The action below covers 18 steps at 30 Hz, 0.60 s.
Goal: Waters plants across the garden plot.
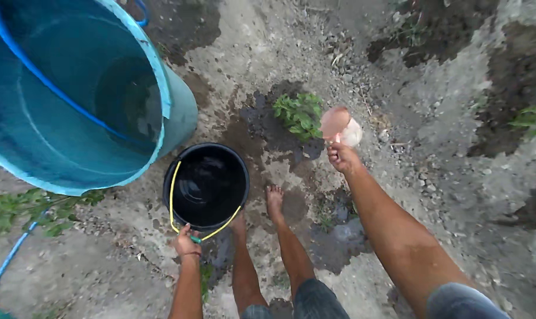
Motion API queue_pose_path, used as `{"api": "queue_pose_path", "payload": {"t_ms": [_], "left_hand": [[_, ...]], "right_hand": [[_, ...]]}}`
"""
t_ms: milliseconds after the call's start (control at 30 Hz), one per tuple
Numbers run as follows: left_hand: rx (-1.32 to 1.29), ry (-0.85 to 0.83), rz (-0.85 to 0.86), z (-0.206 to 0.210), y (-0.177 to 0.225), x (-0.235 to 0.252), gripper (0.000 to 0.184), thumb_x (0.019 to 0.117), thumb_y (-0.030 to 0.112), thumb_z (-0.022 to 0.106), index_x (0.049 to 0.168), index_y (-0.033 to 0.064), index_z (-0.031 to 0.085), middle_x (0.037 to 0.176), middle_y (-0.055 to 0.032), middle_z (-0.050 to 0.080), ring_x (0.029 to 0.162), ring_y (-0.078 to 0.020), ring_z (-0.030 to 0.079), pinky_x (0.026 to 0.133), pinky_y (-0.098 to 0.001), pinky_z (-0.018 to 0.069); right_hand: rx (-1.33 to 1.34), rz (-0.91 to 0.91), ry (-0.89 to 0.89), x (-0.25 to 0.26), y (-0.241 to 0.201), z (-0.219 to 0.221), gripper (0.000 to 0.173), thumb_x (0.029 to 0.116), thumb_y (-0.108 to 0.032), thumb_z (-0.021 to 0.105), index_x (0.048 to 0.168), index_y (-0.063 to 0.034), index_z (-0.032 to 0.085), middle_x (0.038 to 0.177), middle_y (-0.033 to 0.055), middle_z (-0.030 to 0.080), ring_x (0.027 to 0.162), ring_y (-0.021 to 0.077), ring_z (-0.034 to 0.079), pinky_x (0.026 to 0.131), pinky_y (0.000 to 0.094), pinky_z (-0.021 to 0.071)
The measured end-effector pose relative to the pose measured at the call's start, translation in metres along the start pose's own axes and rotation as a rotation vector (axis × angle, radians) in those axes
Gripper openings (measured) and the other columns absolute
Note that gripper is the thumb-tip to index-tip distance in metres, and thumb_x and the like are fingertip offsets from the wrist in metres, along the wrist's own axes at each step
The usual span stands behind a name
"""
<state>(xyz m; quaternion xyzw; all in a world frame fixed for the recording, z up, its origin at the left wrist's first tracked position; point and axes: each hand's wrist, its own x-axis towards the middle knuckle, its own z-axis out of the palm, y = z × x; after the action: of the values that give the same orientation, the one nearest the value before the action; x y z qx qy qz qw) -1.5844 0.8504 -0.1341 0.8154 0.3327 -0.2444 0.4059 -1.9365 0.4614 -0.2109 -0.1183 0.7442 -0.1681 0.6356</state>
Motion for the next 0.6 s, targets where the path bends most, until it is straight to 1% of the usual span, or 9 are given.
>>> {"api": "queue_pose_path", "payload": {"t_ms": [67, 167, 233, 333, 400, 467, 533, 567, 600], "left_hand": [[0.016, -0.029, -0.005, 0.006, 0.006, -0.008, 0.004, 0.0988, 0.008, 0.055, 0.101, 0.004, 0.055, 0.077, -0.0037, 0.048, 0.062, -0.0142, 0.05, 0.06, -0.0325, 0.0503], [0.088, -0.066, 0.025, 0.016, 0.01, -0.024, 0.01, 0.0976, 0.01, 0.06, 0.092, 0.0028, 0.056, 0.071, -0.0032, 0.049, 0.054, -0.0129, 0.048, 0.052, -0.0303, 0.048], [0.147, -0.076, 0.057, 0.023, 0.014, -0.04, 0.014, 0.0971, 0.011, 0.061, 0.087, 0.0034, 0.055, 0.068, -0.0024, 0.048, 0.052, -0.0115, 0.046, 0.048, -0.0283, 0.0447], [0.214, -0.117, 0.064, 0.019, 0.028, -0.075, 0.015, 0.0976, 0.011, 0.063, 0.098, -0.0041, 0.062, 0.081, -0.0094, 0.055, 0.068, -0.0169, 0.051, 0.062, -0.0358, 0.0464], [0.248, -0.144, 0.06, 0.008, 0.037, -0.101, 0.015, 0.0977, 0.01, 0.063, 0.098, -0.0049, 0.062, 0.082, -0.0103, 0.055, 0.072, -0.0176, 0.051, 0.066, -0.037, 0.0464], [0.244, -0.174, 0.043, -0.006, 0.045, -0.127, 0.015, 0.0979, 0.01, 0.063, 0.099, -0.0048, 0.062, 0.081, -0.0098, 0.055, 0.069, -0.0167, 0.051, 0.064, -0.0353, 0.0465], [0.229, -0.189, 0.019, -0.019, 0.053, -0.152, 0.014, 0.0989, 0.011, 0.062, 0.099, -0.0028, 0.061, 0.076, -0.0068, 0.054, 0.061, -0.0126, 0.05, 0.056, -0.0289, 0.0454], [0.213, -0.194, 0.001, -0.024, 0.058, -0.164, 0.014, 0.0993, 0.011, 0.062, 0.099, -0.0028, 0.061, 0.075, -0.0061, 0.054, 0.059, -0.0115, 0.05, 0.053, -0.0273, 0.0445], [0.201, -0.203, -0.013, -0.03, 0.062, -0.176, 0.014, 0.0994, 0.011, 0.062, 0.1, -0.0029, 0.061, 0.075, -0.0061, 0.054, 0.059, -0.0114, 0.05, 0.053, -0.0269, 0.0443]], "right_hand": [[-0.053, 0.031, 0.052, -0.001, 0.001, 0.001, 0.007, 0.106, -0.015, 0.051, 0.109, -0.0096, 0.054, 0.065, -0.0031, 0.048, 0.043, 0.0018, 0.04, 0.038, 0.0162, 0.0354], [0.068, 0.072, 0.091, -0.023, 0.009, -0.008, 0.007, 0.1068, -0.014, 0.046, 0.101, -0.011, 0.049, 0.062, -0.0044, 0.045, 0.041, 0.0009, 0.038, 0.036, 0.0155, 0.0337], [0.33, 0.061, -0.054, -0.043, 0.023, -0.03, 0.027, 0.1104, -0.022, 0.035, 0.089, -0.016, 0.049, 0.055, -0.0095, 0.044, 0.037, -0.0038, 0.035, 0.034, 0.0107, 0.0305], [0.37, 0.015, -0.392, -0.088, 0.05, -0.072, 0.034, 0.1093, -0.031, 0.032, 0.088, -0.0172, 0.056, 0.055, -0.0104, 0.051, 0.036, -0.0057, 0.042, 0.034, 0.0094, 0.0367], [0.009, -0.041, -0.464, -0.123, 0.06, -0.089, 0.017, 0.1006, -0.022, 0.045, 0.097, -0.0132, 0.059, 0.059, -0.0074, 0.056, 0.038, -0.0028, 0.043, 0.035, 0.0133, 0.0379], [-0.438, -0.14, -0.534, -0.155, 0.061, -0.086, 0.017, 0.0865, -0.014, 0.062, 0.099, -0.0062, 0.07, 0.063, -0.0038, 0.062, 0.045, 0.0029, 0.05, 0.042, 0.0209, 0.0431], [-1.0, -0.298, -0.708, -0.176, 0.053, -0.061, 0.027, 0.0896, -0.017, 0.069, 0.113, -0.0035, 0.075, 0.083, 0.0059, 0.072, 0.068, 0.0126, 0.065, 0.068, 0.0319, 0.0563], [-1.306, -0.363, -0.8, -0.185, 0.047, -0.037, 0.033, 0.0966, -0.02, 0.066, 0.127, -0.0091, 0.072, 0.101, 0.0135, 0.075, 0.089, 0.023, 0.071, 0.087, 0.0431, 0.0578], [-1.592, -0.425, -0.857, -0.193, 0.045, -0.009, 0.04, 0.1018, -0.022, 0.06, 0.142, -0.0199, 0.064, 0.115, 0.0185, 0.073, 0.105, 0.0331, 0.07, 0.097, 0.0537, 0.0537]]}}
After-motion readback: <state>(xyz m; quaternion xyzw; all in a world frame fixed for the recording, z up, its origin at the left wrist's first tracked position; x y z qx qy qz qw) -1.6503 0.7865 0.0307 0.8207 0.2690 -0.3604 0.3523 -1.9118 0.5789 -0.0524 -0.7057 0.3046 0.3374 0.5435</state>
